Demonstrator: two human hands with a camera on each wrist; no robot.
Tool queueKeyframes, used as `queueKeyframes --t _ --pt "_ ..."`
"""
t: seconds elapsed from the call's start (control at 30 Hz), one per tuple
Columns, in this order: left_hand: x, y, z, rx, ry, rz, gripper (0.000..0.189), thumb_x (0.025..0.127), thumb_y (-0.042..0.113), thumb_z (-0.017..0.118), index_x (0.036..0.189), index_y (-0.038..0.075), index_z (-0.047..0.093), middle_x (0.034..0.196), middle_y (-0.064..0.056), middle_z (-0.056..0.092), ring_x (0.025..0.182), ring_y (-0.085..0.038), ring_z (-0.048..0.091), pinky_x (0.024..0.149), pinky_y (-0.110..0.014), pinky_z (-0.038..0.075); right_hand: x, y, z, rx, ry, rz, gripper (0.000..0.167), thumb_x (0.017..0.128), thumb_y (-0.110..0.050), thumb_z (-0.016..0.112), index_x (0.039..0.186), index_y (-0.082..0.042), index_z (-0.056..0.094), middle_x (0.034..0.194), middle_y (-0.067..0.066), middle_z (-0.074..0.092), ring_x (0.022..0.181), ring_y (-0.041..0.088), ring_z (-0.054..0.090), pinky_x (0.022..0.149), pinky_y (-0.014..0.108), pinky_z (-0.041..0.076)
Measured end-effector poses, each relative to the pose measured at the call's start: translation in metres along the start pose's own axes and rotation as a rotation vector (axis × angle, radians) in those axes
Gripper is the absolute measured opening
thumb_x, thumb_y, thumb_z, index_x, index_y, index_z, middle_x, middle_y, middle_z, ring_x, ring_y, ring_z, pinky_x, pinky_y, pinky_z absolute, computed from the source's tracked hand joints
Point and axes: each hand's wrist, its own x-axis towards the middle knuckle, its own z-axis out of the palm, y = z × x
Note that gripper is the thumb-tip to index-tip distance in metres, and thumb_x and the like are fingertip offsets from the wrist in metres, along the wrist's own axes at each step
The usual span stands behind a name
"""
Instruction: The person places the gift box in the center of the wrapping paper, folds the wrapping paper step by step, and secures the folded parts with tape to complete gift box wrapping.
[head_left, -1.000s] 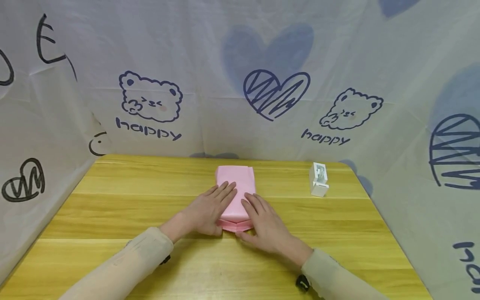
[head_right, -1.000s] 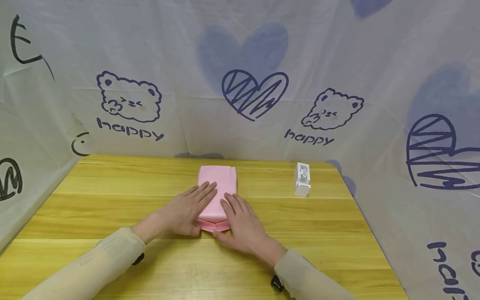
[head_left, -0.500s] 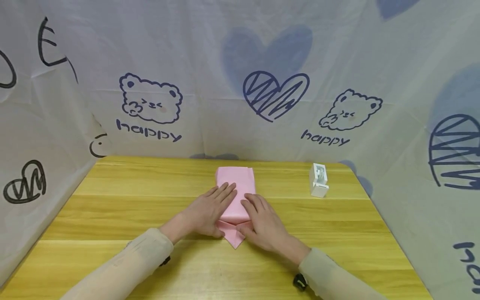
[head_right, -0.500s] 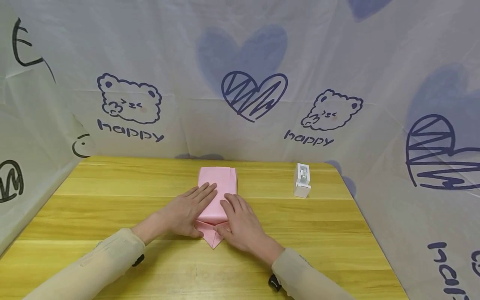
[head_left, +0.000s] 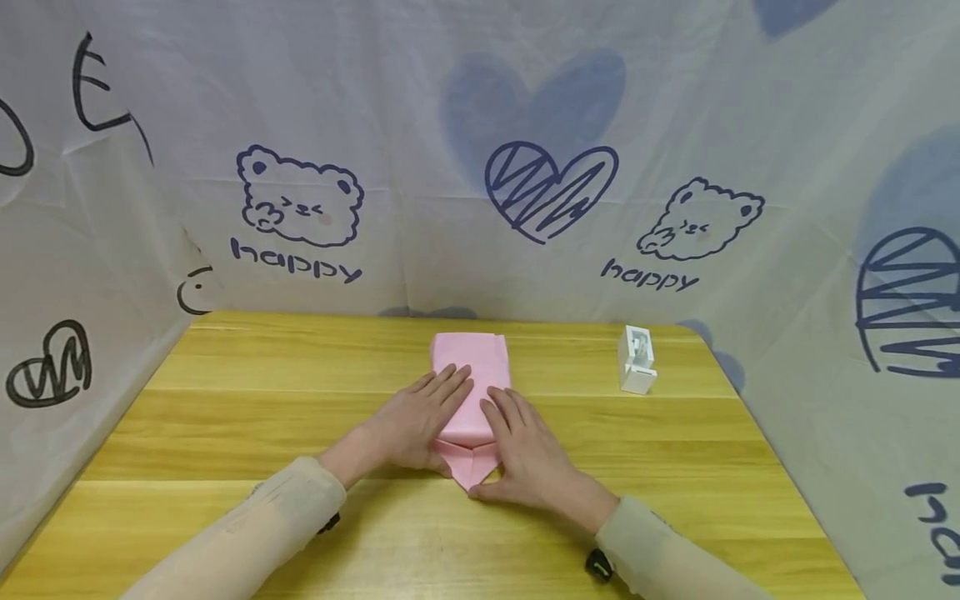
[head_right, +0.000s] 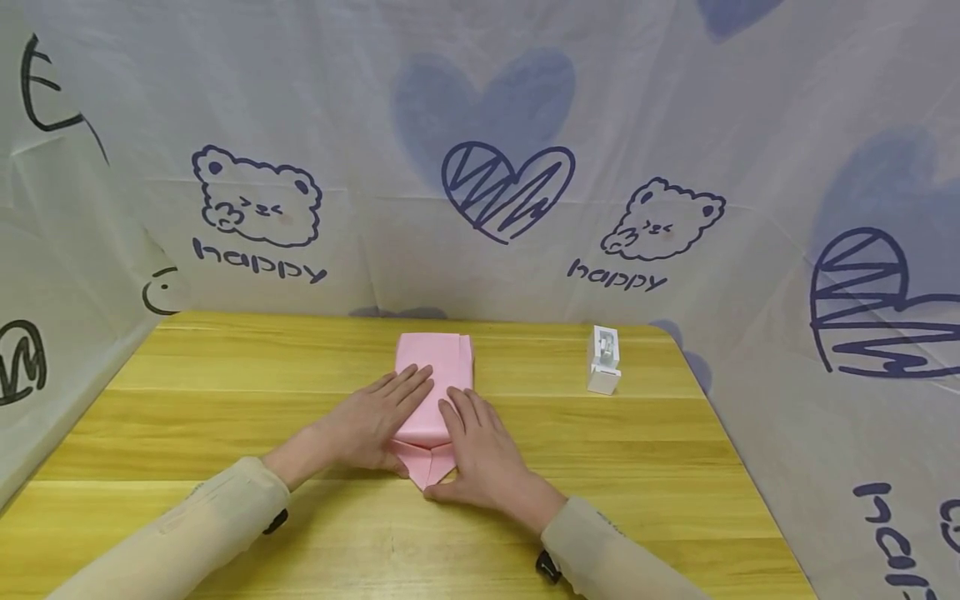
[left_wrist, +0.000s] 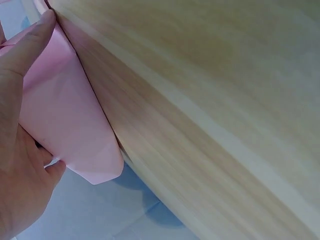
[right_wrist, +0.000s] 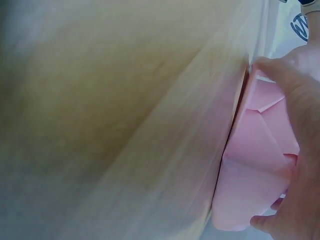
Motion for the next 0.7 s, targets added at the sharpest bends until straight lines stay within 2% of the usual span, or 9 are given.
queueKeyframes --t 0.23,0.43,0.53,0.7 --pt "0.0 0.0 -0.001 0.003 -0.01 -0.005 0.133 0.074 0.078 0.075 0.164 -0.003 0.019 0.172 -0.021 0.012 0.158 -0.038 0.016 0.128 -0.048 0.021 -0.001 0.002 0.001 0.028 0.036 -0.017 0.103 0.086 -0.068 0.068 0.159 -0.004 0.034 0.166 0.018 0.028 0.153 0.039 0.027 0.126 0.049 0.024" --pt "0.001 0.0 0.0 -0.028 0.001 -0.007 0.119 0.082 0.065 0.075 0.164 -0.003 0.021 0.173 -0.021 0.011 0.159 -0.038 0.016 0.128 -0.048 0.021 0.0 0.004 0.0 0.055 0.076 -0.034 0.081 0.099 -0.057 0.06 0.156 -0.003 0.039 0.163 0.019 0.033 0.15 0.04 0.031 0.124 0.052 0.029" --pt "0.001 0.0 0.001 -0.034 0.009 -0.008 0.112 0.086 0.059 0.073 0.164 -0.003 0.021 0.173 -0.021 0.012 0.159 -0.038 0.016 0.127 -0.048 0.022 0.002 0.007 0.0 0.066 0.072 -0.037 0.085 0.096 -0.061 0.063 0.155 -0.005 0.04 0.162 0.018 0.034 0.148 0.037 0.034 0.124 0.051 0.031" --pt "0.001 0.001 0.002 -0.015 0.016 -0.007 0.108 0.088 0.057 0.07 0.163 -0.003 0.022 0.172 -0.021 0.013 0.158 -0.038 0.017 0.127 -0.048 0.024 0.004 0.014 0.0 0.09 0.097 -0.053 0.104 0.077 -0.054 0.088 0.153 -0.001 0.041 0.157 0.016 0.038 0.143 0.035 0.039 0.122 0.046 0.035"
